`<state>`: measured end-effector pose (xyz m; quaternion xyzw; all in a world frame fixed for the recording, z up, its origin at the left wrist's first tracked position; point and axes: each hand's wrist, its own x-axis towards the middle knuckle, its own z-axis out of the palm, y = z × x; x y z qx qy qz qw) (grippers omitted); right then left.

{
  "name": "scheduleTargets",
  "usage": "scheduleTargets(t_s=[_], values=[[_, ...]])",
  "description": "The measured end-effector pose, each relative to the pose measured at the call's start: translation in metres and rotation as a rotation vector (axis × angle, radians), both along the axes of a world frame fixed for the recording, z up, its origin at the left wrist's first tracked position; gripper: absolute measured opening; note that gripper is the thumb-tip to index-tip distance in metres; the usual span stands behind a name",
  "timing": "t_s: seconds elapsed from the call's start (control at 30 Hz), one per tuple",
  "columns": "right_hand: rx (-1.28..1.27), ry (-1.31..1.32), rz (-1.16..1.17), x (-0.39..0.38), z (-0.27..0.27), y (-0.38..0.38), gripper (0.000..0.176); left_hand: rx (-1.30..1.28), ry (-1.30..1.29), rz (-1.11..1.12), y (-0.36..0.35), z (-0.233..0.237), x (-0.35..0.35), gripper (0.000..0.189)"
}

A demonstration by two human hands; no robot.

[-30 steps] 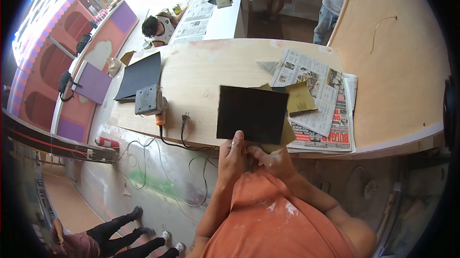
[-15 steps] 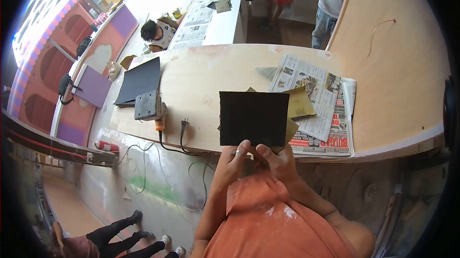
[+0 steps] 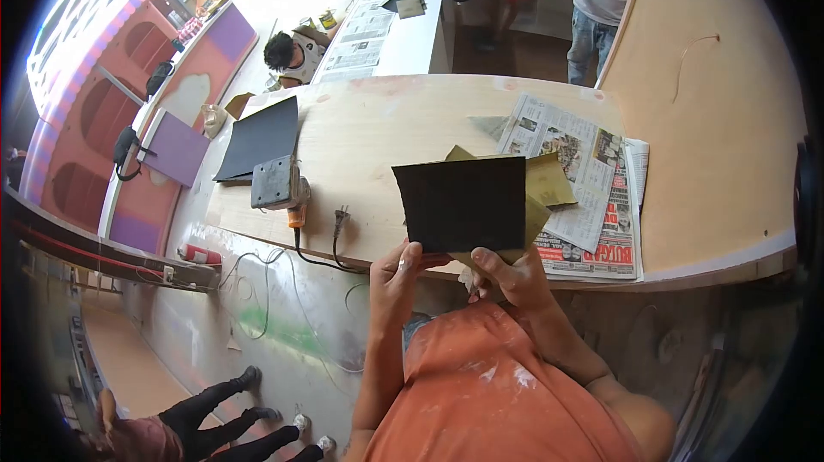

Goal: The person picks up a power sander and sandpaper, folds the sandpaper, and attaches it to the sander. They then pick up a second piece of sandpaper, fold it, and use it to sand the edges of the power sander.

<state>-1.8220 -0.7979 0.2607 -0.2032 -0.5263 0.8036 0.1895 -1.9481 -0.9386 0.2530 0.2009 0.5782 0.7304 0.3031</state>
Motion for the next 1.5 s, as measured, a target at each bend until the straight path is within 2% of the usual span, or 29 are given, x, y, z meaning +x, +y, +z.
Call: scheduleTargets(t_s=[0.13,0.27,0.33,0.43,0.57,0.63,0.7,0.83,0.93,1.03,1.1,1.2,1.23,1.33,1.43,1.5], values=[[-0.009,-0.029,0.0,-0.007,0.0,-0.001,0.026,0.034,-0.014,0.013,0.002,-0.005,0.006,0.041],[-0.028,-0.053,-0.039,-0.018,-0.001,-0.021,0.024,-0.079,0.036,0.166,0.012,0.001,0.016,0.038],[-0.009,-0.029,-0.058,-0.018,-0.007,-0.029,0.024,0.0,-0.016,0.3,0.019,0.007,0.015,0.037],[0.001,0.011,0.0,-0.014,-0.016,-0.037,0.022,0.083,-0.129,0.334,0.02,0.012,0.014,0.036],[-0.035,0.056,0.025,-0.01,-0.015,-0.034,0.015,0.101,-0.112,0.339,0.021,0.005,0.01,0.035],[-0.046,0.044,0.036,-0.012,-0.008,-0.027,0.014,-0.015,-0.062,0.247,0.022,0.015,0.017,0.035],[-0.104,-0.02,-0.055,-0.017,-0.002,-0.027,0.009,-0.101,0.037,0.127,0.017,0.016,0.018,0.035],[-0.064,-0.031,-0.061,-0.023,-0.011,-0.041,0.008,-0.044,-0.036,0.112,0.011,0.006,0.014,0.035],[-0.103,0.051,0.016,-0.016,-0.021,-0.052,0.007,-0.148,-0.174,0.218,0.012,0.012,0.018,0.034],[-0.131,0.054,0.072,-0.011,-0.028,-0.057,0.005,-0.025,-0.2,0.289,0.019,0.011,0.022,0.035],[-0.048,0.052,0.061,-0.012,-0.03,-0.057,0.007,0.069,-0.285,0.329,0.02,-0.001,0.018,0.033],[-0.097,-0.058,0.159,-0.013,-0.027,-0.047,0.017,0.195,-0.341,0.42,0.013,-0.025,-0.004,0.027],[-0.099,-0.056,0.176,-0.013,-0.022,-0.041,0.017,0.331,-0.393,0.43,0.009,-0.024,-0.014,0.019],[0.026,-0.073,0.144,-0.008,-0.005,-0.01,0.021,0.417,-0.309,0.555,-0.007,-0.038,-0.043,0.015],[0.09,-0.204,0.125,-0.009,0.0,0.032,0.024,0.3,-0.237,0.543,-0.028,-0.052,-0.068,0.012],[0.262,-0.253,-0.034,-0.018,0.008,0.051,0.025,0.155,-0.165,0.502,-0.027,-0.055,-0.076,0.012]])
